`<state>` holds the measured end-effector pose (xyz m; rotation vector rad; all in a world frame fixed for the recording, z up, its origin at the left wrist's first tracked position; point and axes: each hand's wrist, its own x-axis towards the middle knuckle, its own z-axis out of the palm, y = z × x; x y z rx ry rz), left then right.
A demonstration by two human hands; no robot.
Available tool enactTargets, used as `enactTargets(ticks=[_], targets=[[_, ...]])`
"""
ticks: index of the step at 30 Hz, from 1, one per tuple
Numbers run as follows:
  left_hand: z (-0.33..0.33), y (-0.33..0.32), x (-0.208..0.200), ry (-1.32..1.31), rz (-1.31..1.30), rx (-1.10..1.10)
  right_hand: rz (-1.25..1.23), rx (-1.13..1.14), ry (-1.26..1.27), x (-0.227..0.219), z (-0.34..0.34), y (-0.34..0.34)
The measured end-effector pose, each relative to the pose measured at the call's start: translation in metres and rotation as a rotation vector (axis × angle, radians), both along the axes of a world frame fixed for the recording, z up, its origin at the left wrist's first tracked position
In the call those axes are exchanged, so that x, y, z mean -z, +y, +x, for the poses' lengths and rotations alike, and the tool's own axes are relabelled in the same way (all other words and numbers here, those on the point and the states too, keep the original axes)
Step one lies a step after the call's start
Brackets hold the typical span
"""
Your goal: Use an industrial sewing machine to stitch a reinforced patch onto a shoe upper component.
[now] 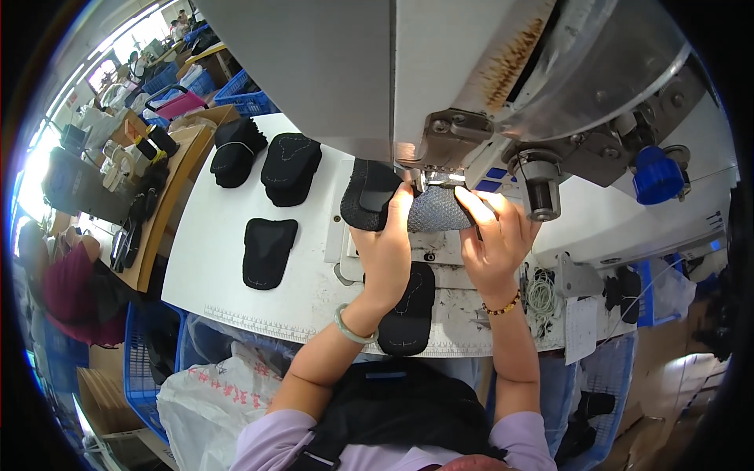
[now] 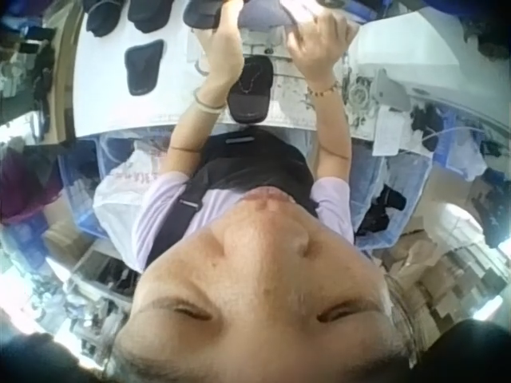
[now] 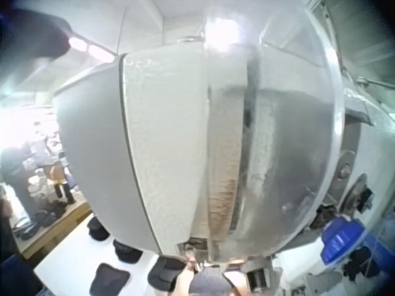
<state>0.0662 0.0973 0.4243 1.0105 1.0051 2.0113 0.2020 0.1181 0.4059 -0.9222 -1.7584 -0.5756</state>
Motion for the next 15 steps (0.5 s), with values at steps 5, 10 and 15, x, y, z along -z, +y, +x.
enactTargets(ticks=[5, 10, 15], targets=[[0.01, -0.001, 0.002, 0.07, 0.051, -0.115, 0.05, -0.024, 0.026, 0.001, 0.0, 0.009], [-0.02, -0.011, 0.042, 0.89, 0.098, -0.365, 0.005, -0.022, 0.045, 0.007, 0.005, 0.011], [-0.071, 0.018, -0.013, -0.494, -0.246, 0.72, -0.014, -0.064, 0.062, 0.005, 0.005, 0.013]])
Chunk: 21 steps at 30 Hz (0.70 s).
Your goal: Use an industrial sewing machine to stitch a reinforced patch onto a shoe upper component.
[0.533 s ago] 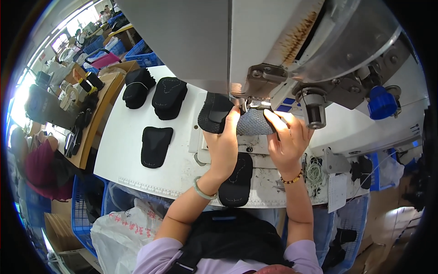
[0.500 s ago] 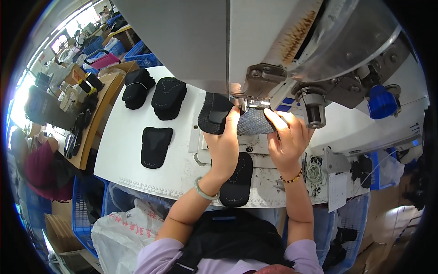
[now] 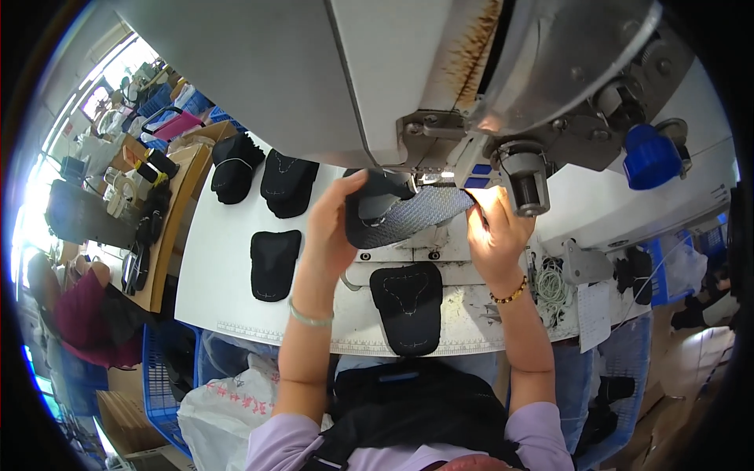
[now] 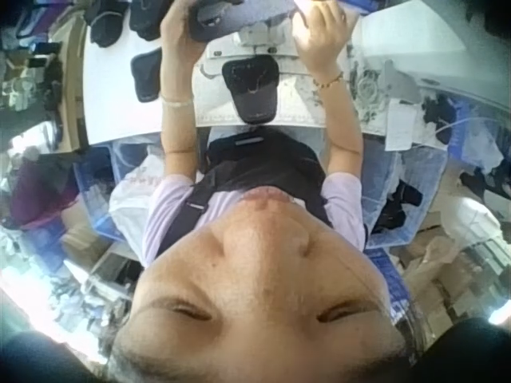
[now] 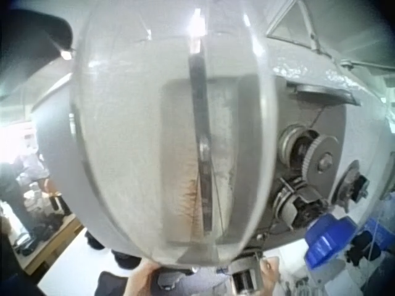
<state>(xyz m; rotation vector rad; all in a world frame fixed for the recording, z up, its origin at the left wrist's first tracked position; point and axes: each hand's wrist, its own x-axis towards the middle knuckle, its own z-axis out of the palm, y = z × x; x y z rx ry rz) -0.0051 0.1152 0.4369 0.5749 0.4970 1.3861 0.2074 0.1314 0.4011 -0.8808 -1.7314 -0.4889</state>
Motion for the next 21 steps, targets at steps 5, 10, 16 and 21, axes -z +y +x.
enactTargets(ticks=[5, 10, 16, 21], targets=[[0.005, 0.009, 0.006, 0.278, -0.039, 0.004, 0.031, 0.01, 0.042, -0.002, -0.001, 0.004], [0.005, 0.008, 0.018, 0.22, 0.006, 0.0, 0.029, 0.006, 0.121, 0.014, 0.004, 0.004], [0.017, -0.006, 0.014, 0.212, 0.083, -0.103, 0.022, -0.016, 0.137, 0.024, 0.008, 0.006], [0.032, -0.016, 0.015, 0.294, 0.206, -0.268, -0.026, -0.065, 0.147, 0.024, 0.009, 0.003]])
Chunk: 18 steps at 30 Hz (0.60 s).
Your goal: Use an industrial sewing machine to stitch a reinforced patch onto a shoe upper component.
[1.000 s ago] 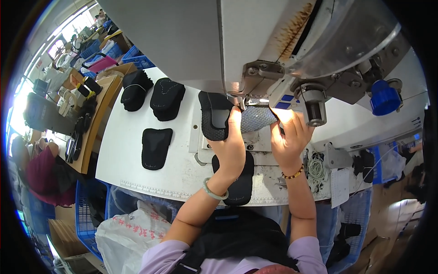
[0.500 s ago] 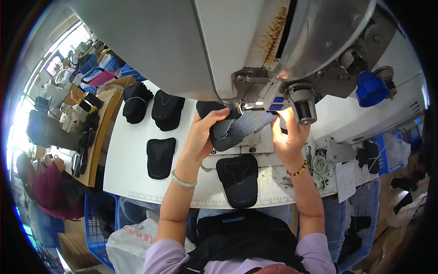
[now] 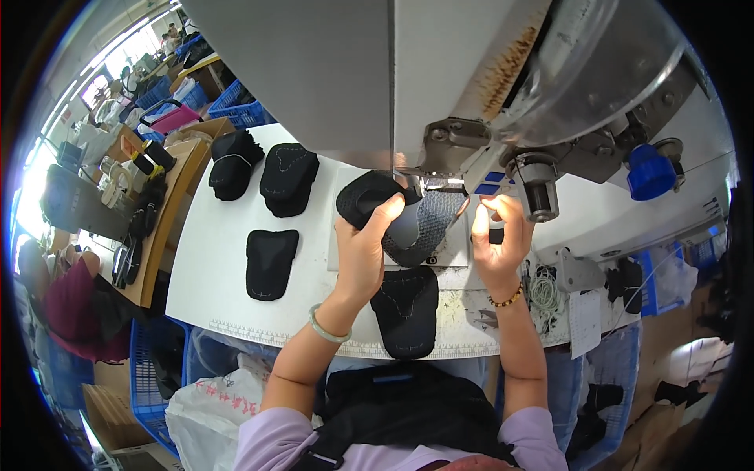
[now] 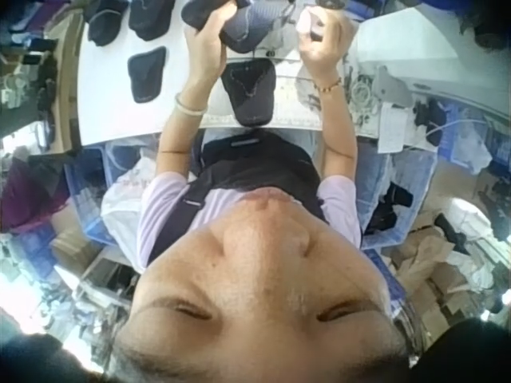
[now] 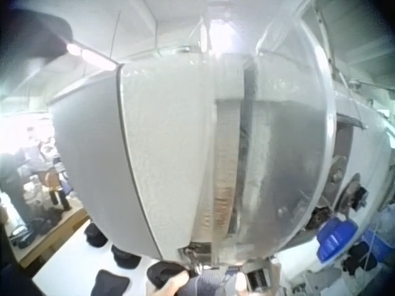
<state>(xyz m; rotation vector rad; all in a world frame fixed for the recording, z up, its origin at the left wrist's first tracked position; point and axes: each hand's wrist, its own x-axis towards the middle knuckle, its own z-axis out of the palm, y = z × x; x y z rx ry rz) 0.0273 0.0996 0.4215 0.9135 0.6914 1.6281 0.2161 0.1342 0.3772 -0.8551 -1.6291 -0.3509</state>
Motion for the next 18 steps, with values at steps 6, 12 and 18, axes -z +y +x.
enactTargets(ticks=[6, 12, 18], targets=[[0.017, -0.01, 0.005, 0.116, 0.039, -0.189, -0.059, -0.164, 0.04, -0.012, -0.008, -0.008], [0.029, -0.017, -0.005, -0.023, -0.015, -0.269, -0.502, -0.555, 0.32, -0.015, -0.022, -0.032], [-0.015, -0.021, 0.008, 0.397, 0.068, -0.263, -0.848, -0.852, 0.527, -0.027, -0.038, -0.047]])
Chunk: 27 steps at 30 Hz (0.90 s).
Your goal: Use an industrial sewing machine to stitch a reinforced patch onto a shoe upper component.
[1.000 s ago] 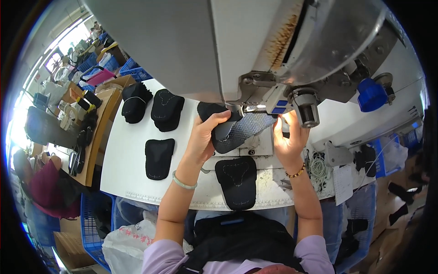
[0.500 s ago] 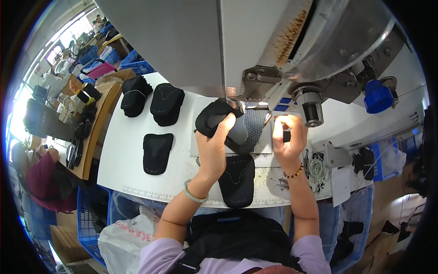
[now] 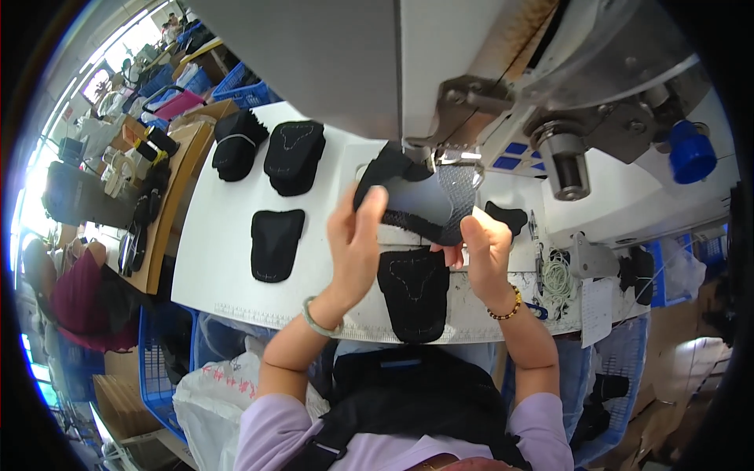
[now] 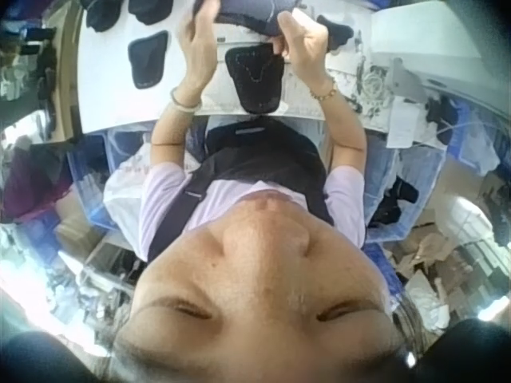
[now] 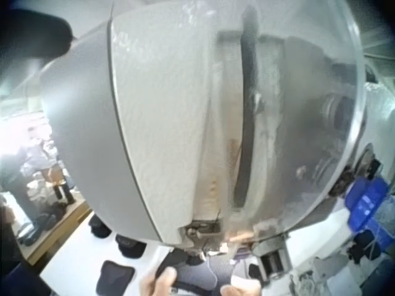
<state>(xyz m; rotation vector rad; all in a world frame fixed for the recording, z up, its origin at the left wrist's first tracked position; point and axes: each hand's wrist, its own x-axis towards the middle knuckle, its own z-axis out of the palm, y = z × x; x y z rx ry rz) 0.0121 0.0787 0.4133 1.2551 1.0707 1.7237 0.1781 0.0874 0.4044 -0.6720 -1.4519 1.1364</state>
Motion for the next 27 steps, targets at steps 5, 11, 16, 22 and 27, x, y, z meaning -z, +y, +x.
enactTargets(ticks=[5, 11, 16, 22, 27], targets=[[-0.044, 0.006, 0.007, 1.13, 0.738, -0.38, -0.185, -0.038, 0.042, -0.011, -0.003, -0.005], [-0.032, 0.019, -0.006, 1.176, 0.865, -0.224, -0.185, -0.016, 0.078, -0.007, -0.002, -0.005], [-0.024, 0.02, -0.014, 1.141, 0.877, -0.21, -0.174, -0.002, 0.045, -0.007, -0.002, -0.005], [-0.022, 0.025, -0.01, 1.165, 0.953, -0.179, -0.16, 0.061, -0.01, -0.008, 0.003, -0.004], [-0.017, 0.023, -0.024, 1.187, 1.018, -0.156, 0.818, 0.625, -0.399, -0.003, 0.029, 0.017]])
